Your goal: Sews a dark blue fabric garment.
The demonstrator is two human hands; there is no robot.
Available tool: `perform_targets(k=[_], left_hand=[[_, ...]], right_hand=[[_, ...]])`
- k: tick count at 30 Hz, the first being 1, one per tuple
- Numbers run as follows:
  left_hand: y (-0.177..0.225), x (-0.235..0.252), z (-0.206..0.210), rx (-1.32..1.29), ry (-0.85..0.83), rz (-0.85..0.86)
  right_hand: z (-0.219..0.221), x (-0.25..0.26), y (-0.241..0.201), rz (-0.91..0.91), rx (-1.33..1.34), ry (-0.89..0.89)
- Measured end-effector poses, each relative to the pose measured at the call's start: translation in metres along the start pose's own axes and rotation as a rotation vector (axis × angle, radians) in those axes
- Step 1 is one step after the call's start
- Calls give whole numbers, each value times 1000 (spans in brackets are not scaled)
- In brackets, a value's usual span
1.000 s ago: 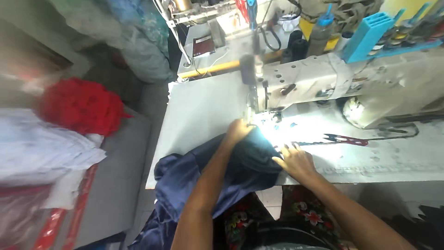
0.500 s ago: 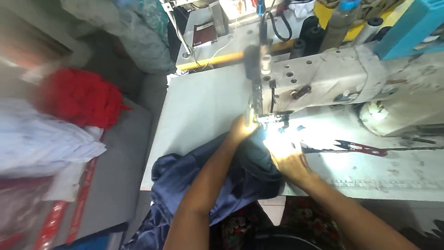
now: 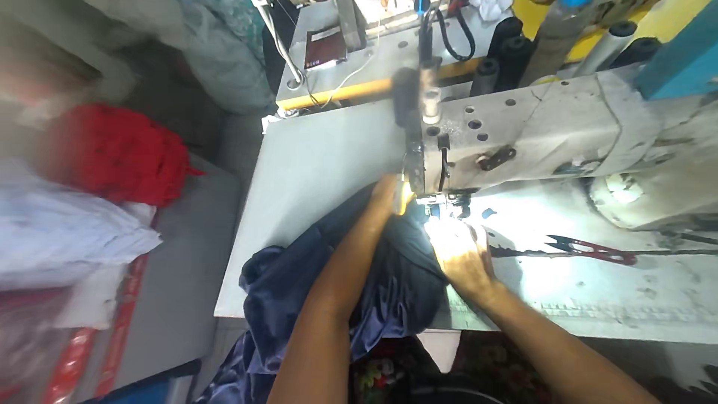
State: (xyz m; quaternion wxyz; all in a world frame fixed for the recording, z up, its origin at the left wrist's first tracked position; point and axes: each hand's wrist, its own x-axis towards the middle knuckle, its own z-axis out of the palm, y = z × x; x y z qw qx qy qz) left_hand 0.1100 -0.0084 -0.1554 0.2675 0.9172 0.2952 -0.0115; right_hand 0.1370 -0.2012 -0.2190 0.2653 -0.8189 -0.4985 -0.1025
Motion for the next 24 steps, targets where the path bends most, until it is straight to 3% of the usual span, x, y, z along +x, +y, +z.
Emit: perform_targets(k=[4,8,12,20,24], left_hand=[[-16,1,15,-36,243,273],[-9,-32,26,-63,479,309],[-8,-58,38,-169,182,216],[-33,-31,30,-51,-72,349],[-40,-19,32,-9,-66,397]], right_hand=[[2,1,0,-16,-34,30],[2,-1,-1,-30,-71,24],[1,-1,-3,-30,-70,7],[-3,0,-5,3,-91,-9],[-2,1,-8,42,-90,-31]])
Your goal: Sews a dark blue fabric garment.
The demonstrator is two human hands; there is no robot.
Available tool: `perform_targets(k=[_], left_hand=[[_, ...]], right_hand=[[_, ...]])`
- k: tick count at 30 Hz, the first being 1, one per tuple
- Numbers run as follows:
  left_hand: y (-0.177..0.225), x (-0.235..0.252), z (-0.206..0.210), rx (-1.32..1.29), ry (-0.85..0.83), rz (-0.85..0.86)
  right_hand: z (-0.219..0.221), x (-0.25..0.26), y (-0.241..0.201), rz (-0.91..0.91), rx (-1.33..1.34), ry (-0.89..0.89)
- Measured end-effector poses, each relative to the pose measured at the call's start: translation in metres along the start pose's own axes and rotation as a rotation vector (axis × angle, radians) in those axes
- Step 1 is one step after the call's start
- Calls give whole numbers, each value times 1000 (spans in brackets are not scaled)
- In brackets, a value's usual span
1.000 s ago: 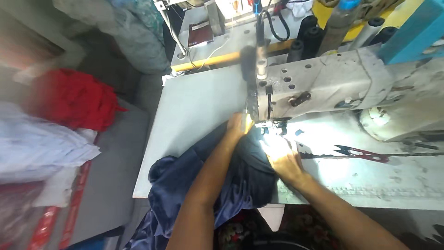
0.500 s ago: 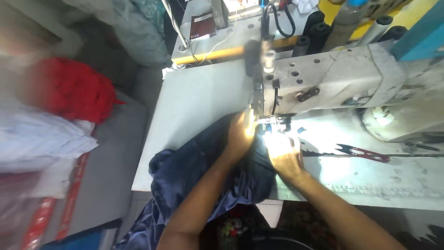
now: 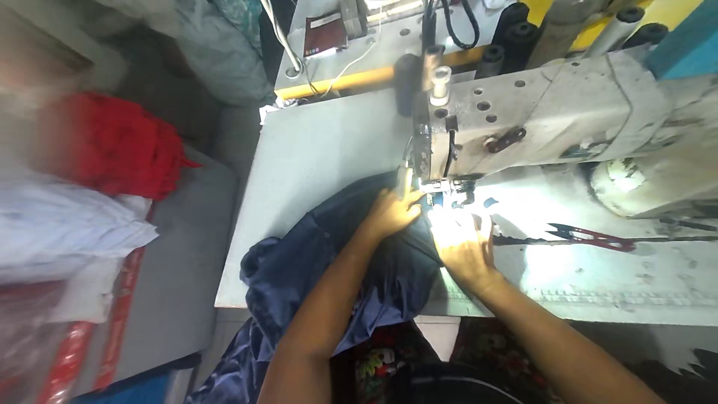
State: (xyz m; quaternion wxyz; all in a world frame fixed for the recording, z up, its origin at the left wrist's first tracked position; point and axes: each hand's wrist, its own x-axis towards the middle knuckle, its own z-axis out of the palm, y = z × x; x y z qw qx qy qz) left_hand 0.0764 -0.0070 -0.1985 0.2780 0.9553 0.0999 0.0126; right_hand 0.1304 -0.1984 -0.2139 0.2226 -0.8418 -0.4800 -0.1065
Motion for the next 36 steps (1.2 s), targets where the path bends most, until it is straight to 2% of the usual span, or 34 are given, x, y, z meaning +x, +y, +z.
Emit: perform_targets(k=[27,31,36], left_hand=[[8,-1,-7,108,-86,-25],[7,-1,-6,84,-52,-23],[11,0,-9,90,-100,-60]], right_hand=[[4,-3,6,-67,-64,30],[2,-3,5,-72,-31,11],[1,-4,4,-74,-49,34]])
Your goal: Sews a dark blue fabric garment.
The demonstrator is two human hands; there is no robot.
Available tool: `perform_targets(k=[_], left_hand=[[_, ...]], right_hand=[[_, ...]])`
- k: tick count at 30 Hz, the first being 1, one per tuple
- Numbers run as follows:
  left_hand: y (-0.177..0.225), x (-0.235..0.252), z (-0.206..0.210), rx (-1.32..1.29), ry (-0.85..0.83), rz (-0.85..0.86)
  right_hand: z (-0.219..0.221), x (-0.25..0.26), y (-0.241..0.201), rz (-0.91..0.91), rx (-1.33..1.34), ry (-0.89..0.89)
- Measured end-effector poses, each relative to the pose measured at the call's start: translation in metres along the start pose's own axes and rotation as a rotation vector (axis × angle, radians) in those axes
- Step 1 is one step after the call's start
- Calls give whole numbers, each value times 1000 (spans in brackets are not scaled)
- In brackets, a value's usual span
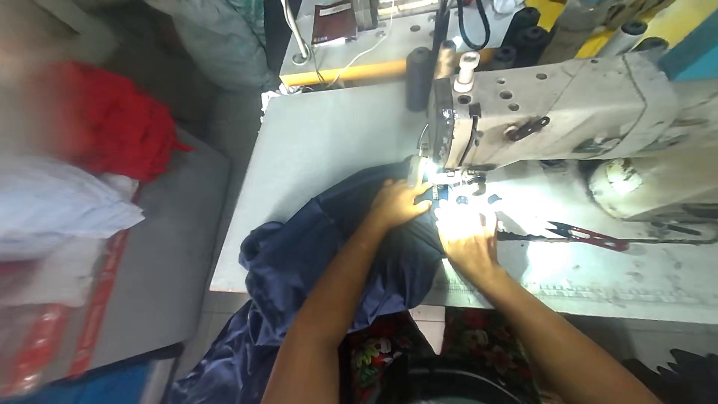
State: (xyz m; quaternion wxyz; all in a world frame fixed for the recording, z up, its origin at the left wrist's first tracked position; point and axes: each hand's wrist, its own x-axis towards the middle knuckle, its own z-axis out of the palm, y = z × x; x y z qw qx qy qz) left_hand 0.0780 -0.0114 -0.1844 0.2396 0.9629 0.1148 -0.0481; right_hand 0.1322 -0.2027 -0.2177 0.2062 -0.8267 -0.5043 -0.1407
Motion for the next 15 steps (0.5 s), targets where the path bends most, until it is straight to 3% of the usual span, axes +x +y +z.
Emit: perform_targets(k=[15], left_hand=[[0,-2,-1,-1,16,-1]], right_hand=[[2,1,2,-14,-31,23]])
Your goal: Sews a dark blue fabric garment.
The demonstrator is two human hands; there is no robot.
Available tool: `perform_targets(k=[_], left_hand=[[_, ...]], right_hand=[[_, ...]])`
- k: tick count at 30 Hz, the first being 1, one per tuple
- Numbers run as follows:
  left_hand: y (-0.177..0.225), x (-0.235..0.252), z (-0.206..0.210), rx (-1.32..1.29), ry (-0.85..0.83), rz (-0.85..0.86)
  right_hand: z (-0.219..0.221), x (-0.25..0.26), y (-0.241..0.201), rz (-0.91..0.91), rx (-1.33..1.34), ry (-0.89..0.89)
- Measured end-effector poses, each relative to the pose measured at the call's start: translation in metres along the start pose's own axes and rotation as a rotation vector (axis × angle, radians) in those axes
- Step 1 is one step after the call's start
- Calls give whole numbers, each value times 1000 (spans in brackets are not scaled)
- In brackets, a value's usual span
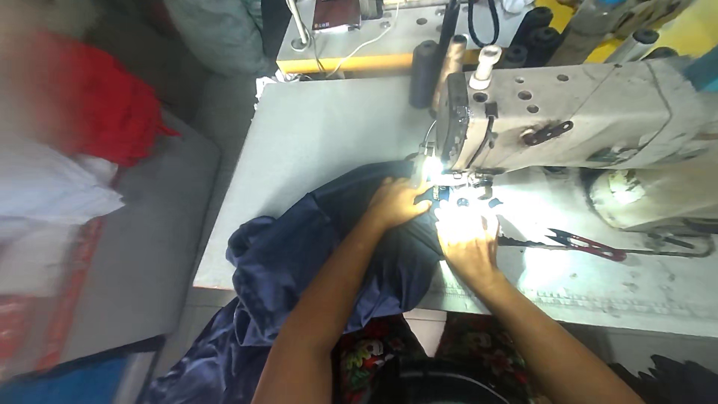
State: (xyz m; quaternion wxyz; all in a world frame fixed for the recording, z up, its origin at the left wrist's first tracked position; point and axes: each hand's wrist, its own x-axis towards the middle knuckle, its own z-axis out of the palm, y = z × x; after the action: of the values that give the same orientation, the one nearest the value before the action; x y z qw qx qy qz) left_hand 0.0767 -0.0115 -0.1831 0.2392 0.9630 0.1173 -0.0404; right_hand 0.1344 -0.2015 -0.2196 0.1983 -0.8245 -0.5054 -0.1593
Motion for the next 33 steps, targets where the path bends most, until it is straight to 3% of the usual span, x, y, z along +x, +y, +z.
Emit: perform_targets(k=[33], left_hand=[[-5,3,5,38,-6,7]], right_hand=[[-1,-1,1,12,-2,-20]])
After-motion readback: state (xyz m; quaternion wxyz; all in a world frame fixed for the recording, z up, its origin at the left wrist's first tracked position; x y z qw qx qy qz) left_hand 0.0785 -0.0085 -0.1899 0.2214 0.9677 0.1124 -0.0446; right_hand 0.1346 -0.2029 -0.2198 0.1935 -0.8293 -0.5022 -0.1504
